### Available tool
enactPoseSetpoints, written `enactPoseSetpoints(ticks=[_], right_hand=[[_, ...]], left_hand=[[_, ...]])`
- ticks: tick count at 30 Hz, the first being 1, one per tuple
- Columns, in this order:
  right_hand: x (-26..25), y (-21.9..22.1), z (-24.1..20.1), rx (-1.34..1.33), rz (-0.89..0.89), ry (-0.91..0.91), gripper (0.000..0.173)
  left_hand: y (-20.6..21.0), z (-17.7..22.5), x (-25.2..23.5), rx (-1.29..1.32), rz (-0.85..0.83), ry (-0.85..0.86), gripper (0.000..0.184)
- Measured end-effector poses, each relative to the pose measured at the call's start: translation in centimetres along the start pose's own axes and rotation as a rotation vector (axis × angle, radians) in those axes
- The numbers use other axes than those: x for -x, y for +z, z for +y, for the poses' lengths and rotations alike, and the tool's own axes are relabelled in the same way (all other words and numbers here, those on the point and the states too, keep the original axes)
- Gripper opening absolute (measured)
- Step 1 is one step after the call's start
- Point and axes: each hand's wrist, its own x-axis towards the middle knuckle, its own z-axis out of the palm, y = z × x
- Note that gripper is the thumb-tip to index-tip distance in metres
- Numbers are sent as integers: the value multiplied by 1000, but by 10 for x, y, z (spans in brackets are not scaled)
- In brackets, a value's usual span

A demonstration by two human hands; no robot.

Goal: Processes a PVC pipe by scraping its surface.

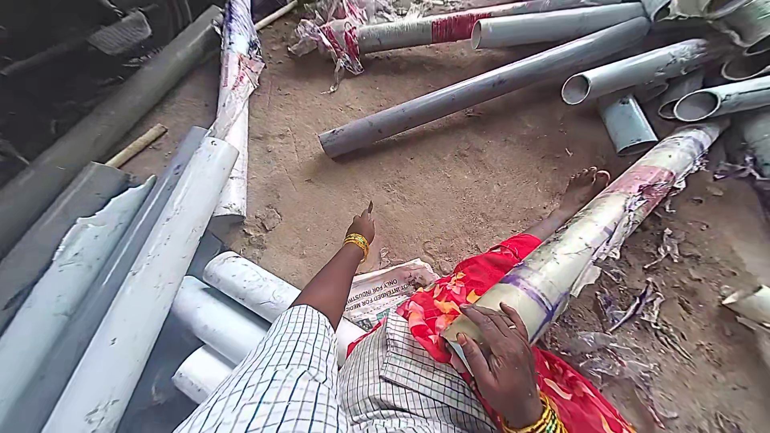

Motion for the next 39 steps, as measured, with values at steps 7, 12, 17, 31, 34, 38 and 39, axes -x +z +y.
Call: enactPoseSetpoints(ticks=[7,12,17,31,34,38,39], right_hand=[[-7,-7,-8,-32,-112,68,40],[-5,-6,-7,-57,-104,76,35],[-6,-3,-6,-76,-86,77,35],[-5,-3,-6,-80,-75,73,33],[-2,-4,-7,-68,-72,72,30],[-7,-3,-6,-76,-62,69,32],[-8,-3,-7,-77,-66,70,31]], left_hand=[[45,27,4,-459,-249,156,52],[33,19,-7,-479,-76,60,53],[57,18,8,-643,-260,308,52],[16,14,-20,-230,266,-130,56],[24,6,-20,-334,58,-124,57],[57,37,11,-642,-312,411,48],[57,48,19,-656,-301,471,49]])
